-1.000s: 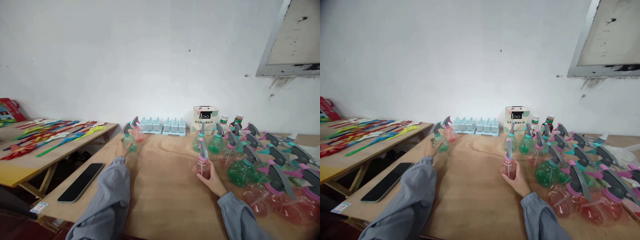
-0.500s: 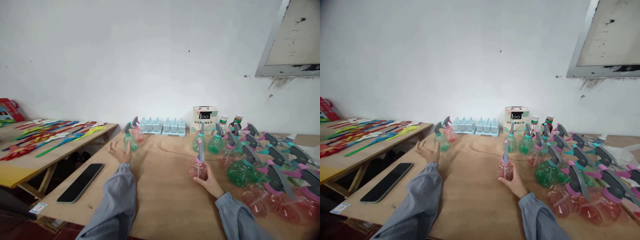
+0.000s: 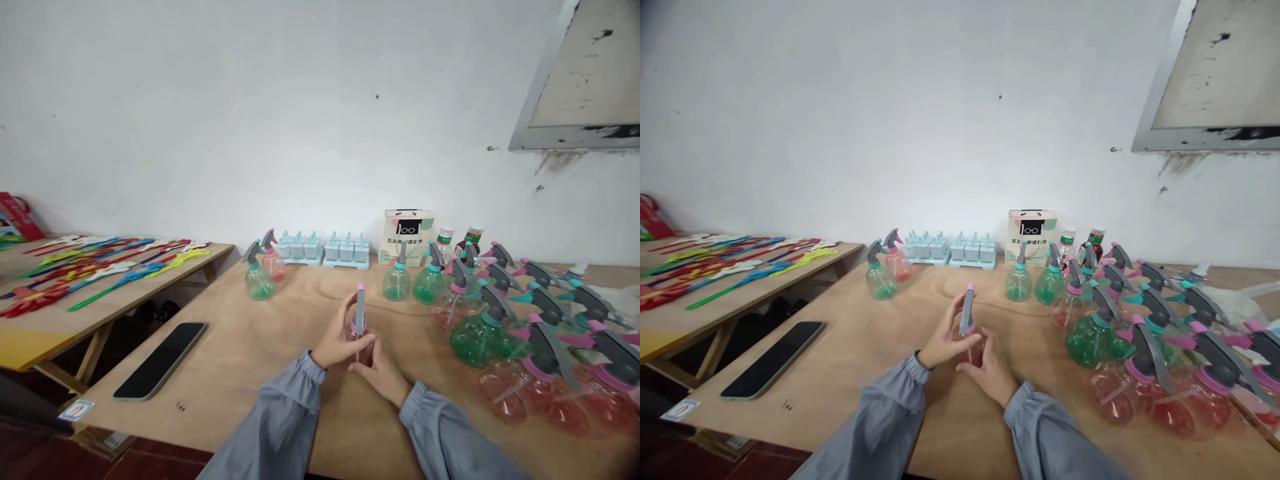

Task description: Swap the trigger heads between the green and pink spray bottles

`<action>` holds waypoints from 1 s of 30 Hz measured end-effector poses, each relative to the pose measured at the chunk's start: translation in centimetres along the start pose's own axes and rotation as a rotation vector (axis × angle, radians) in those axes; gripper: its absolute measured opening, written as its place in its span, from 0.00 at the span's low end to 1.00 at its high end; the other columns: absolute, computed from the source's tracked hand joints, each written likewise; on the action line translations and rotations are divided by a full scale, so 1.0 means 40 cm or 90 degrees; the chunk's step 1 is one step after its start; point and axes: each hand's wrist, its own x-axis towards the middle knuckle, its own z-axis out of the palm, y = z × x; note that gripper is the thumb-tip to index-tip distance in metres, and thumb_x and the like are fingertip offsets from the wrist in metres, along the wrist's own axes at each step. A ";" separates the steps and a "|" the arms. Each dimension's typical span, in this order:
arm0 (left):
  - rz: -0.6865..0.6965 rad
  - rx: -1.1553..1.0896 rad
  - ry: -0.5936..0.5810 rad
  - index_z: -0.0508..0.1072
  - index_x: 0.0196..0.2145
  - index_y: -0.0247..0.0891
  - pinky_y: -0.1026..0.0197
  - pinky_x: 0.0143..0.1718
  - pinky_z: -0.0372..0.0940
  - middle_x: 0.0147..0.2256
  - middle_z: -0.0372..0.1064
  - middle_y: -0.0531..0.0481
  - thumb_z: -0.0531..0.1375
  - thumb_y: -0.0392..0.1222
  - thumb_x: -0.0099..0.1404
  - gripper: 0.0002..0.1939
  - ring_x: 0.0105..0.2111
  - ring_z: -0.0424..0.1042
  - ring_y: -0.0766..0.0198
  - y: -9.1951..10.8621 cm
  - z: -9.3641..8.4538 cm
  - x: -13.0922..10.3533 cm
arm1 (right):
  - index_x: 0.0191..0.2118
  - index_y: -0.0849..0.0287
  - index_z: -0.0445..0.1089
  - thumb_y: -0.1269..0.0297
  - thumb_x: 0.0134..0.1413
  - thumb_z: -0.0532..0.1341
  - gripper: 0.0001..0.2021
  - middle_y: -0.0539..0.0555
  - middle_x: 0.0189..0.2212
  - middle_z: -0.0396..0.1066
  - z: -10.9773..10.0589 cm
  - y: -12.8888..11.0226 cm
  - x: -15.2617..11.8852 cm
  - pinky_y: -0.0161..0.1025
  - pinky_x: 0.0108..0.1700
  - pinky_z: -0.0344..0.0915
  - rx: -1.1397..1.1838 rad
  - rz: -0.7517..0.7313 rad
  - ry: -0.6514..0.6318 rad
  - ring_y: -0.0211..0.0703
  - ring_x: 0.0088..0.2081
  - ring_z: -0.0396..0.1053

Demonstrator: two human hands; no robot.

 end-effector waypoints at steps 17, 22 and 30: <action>-0.014 -0.104 0.004 0.59 0.63 0.44 0.46 0.62 0.57 0.62 0.61 0.38 0.62 0.32 0.56 0.38 0.60 0.65 0.51 -0.050 -0.048 -0.018 | 0.50 0.58 0.59 0.47 0.61 0.56 0.21 0.66 0.57 0.56 -0.096 0.108 0.143 0.60 0.62 0.55 -0.161 -0.028 0.461 0.56 0.62 0.56; -0.021 -0.075 0.006 0.57 0.64 0.47 0.52 0.51 0.68 0.59 0.64 0.39 0.63 0.34 0.58 0.38 0.47 0.74 0.58 -0.044 -0.059 -0.015 | 0.56 0.62 0.54 0.40 0.57 0.58 0.33 0.72 0.57 0.55 -0.093 0.174 0.255 0.64 0.59 0.55 -0.271 -0.011 0.580 0.62 0.62 0.55; -0.100 -0.109 0.026 0.66 0.59 0.42 0.53 0.47 0.70 0.57 0.66 0.37 0.68 0.50 0.58 0.33 0.40 0.75 0.60 -0.047 -0.074 0.000 | 0.61 0.69 0.50 0.38 0.56 0.56 0.41 0.78 0.58 0.56 -0.092 0.244 0.305 0.65 0.59 0.55 -0.293 0.073 0.521 0.68 0.63 0.54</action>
